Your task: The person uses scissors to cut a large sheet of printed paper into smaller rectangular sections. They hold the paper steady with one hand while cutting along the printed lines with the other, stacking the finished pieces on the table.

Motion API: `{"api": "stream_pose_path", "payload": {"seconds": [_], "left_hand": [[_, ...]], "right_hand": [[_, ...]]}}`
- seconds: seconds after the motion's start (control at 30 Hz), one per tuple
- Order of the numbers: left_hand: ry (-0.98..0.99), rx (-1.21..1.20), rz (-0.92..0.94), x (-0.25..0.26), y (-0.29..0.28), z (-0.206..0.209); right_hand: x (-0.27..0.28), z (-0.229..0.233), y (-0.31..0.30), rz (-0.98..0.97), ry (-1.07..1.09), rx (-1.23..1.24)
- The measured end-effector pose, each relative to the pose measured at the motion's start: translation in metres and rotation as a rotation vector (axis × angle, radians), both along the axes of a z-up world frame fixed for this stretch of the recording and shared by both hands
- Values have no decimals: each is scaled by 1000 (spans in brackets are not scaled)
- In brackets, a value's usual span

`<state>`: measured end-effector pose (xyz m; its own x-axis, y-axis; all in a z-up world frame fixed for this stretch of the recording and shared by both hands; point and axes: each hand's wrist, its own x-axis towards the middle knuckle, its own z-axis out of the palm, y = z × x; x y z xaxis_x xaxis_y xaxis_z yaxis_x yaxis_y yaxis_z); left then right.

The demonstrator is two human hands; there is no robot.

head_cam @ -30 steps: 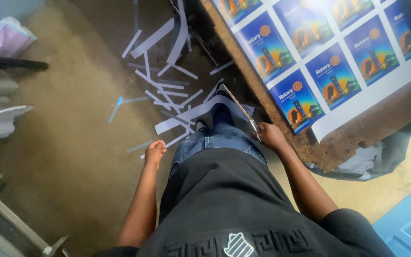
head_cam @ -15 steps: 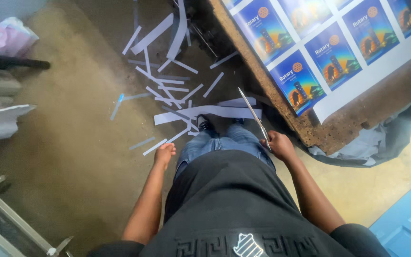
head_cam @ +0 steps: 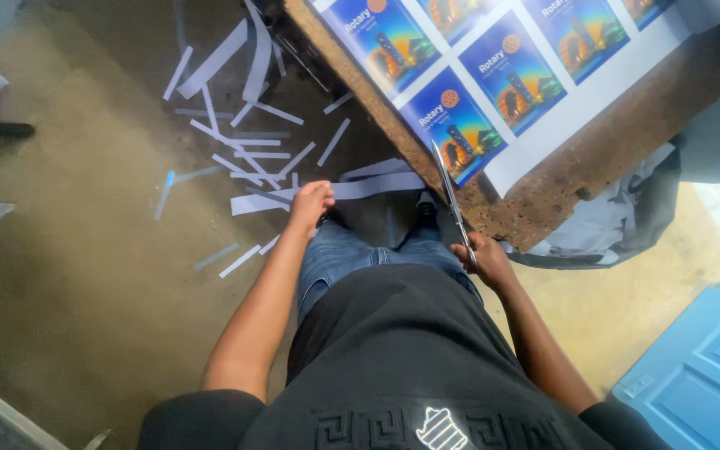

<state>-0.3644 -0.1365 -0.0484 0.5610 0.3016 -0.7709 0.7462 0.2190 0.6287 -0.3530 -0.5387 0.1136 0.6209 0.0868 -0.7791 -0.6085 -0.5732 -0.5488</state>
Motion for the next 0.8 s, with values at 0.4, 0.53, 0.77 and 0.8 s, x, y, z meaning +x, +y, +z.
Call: {"api": "stream_pose_path", "payload": {"seconds": [0.4, 0.53, 0.77, 0.8], "left_hand": [[-1, -217, 65, 83, -280, -22], [9, -156, 225, 92, -306, -40], [61, -215, 468, 100, -327, -18], [88, -195, 501, 100, -329, -24]], "right_hand": [[82, -53, -243, 44, 113, 101], [104, -41, -269, 141, 173, 126], [118, -56, -275, 250, 258, 247], [119, -60, -273, 259, 258, 260]]}}
